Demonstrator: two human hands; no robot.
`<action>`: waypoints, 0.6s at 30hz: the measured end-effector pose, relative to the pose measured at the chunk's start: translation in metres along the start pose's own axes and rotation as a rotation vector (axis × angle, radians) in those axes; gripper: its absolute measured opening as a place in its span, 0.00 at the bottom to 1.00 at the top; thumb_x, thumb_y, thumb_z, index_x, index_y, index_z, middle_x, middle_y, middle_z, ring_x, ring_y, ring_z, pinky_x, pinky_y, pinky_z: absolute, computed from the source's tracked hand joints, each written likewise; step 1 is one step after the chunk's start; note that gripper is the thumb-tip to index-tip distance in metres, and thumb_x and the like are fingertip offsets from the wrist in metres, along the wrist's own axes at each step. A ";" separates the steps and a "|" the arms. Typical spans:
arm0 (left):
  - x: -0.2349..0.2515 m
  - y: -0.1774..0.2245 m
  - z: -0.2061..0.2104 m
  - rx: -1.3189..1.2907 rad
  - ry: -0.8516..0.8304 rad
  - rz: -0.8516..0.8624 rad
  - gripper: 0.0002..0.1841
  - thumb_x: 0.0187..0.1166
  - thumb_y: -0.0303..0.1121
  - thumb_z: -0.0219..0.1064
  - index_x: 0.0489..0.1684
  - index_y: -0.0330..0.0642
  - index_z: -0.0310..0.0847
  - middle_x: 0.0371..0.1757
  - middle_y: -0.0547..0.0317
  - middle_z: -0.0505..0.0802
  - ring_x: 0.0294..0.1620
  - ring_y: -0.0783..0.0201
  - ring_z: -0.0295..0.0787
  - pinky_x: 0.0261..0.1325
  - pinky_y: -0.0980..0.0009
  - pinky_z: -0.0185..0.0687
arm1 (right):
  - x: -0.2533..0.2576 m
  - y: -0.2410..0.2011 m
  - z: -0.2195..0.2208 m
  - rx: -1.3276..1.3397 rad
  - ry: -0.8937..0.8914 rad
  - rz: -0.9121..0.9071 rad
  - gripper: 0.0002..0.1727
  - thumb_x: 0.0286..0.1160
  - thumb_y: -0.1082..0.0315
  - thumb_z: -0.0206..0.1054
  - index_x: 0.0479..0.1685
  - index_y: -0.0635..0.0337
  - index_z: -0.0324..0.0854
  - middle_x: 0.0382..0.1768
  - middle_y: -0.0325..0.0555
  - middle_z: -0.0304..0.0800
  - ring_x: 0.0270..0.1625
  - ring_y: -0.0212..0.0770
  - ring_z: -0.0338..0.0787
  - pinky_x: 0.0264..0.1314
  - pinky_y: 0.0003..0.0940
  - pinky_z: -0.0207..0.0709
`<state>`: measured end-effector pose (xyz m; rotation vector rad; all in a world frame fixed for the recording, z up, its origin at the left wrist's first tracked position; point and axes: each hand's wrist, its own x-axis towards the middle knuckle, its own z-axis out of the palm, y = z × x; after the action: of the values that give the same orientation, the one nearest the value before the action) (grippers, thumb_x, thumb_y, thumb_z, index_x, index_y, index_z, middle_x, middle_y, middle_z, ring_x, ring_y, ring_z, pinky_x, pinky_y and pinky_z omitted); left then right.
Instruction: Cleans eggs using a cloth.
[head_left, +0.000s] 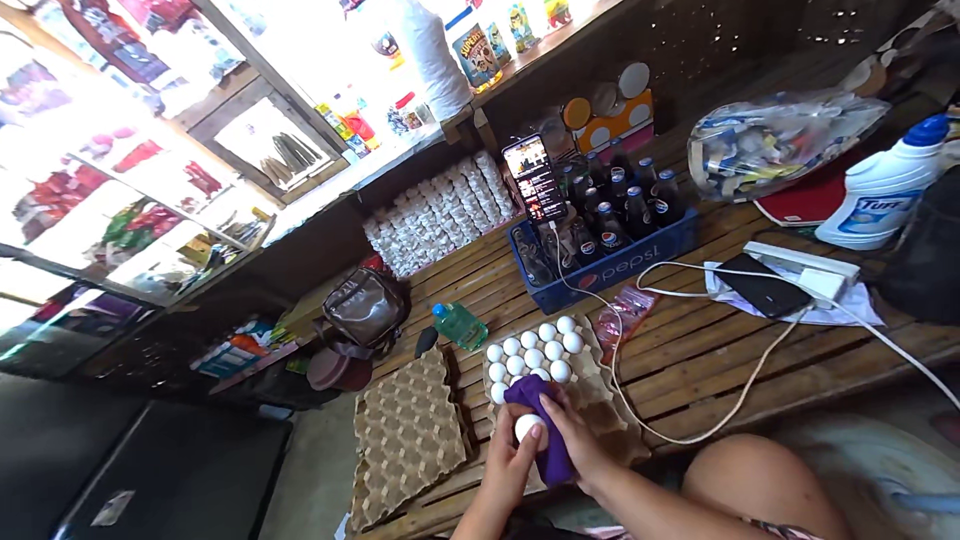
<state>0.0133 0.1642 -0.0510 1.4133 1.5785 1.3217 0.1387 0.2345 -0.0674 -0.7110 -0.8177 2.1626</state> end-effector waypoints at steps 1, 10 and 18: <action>0.002 0.001 0.002 -0.041 0.050 -0.025 0.19 0.85 0.37 0.59 0.62 0.29 0.69 0.47 0.56 0.89 0.43 0.72 0.89 0.48 0.71 0.88 | -0.002 0.002 0.001 -0.050 -0.034 -0.038 0.30 0.85 0.52 0.57 0.79 0.60 0.60 0.63 0.48 0.83 0.61 0.33 0.87 0.66 0.33 0.82; -0.007 -0.002 0.015 -0.039 0.142 -0.041 0.15 0.87 0.36 0.57 0.58 0.30 0.68 0.37 0.59 0.88 0.34 0.72 0.88 0.40 0.71 0.88 | -0.003 0.001 0.000 -0.210 -0.053 -0.134 0.24 0.86 0.56 0.58 0.71 0.64 0.68 0.57 0.47 0.85 0.57 0.30 0.88 0.64 0.30 0.83; -0.002 -0.004 0.014 -0.140 0.255 -0.130 0.18 0.89 0.35 0.51 0.65 0.28 0.61 0.44 0.56 0.88 0.42 0.71 0.89 0.48 0.71 0.89 | -0.002 0.022 -0.002 -0.328 -0.111 -0.364 0.26 0.84 0.58 0.61 0.70 0.71 0.71 0.64 0.54 0.80 0.67 0.33 0.83 0.72 0.30 0.78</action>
<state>0.0254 0.1662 -0.0589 1.0722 1.6722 1.5486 0.1320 0.2216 -0.0835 -0.5507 -1.2748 1.7714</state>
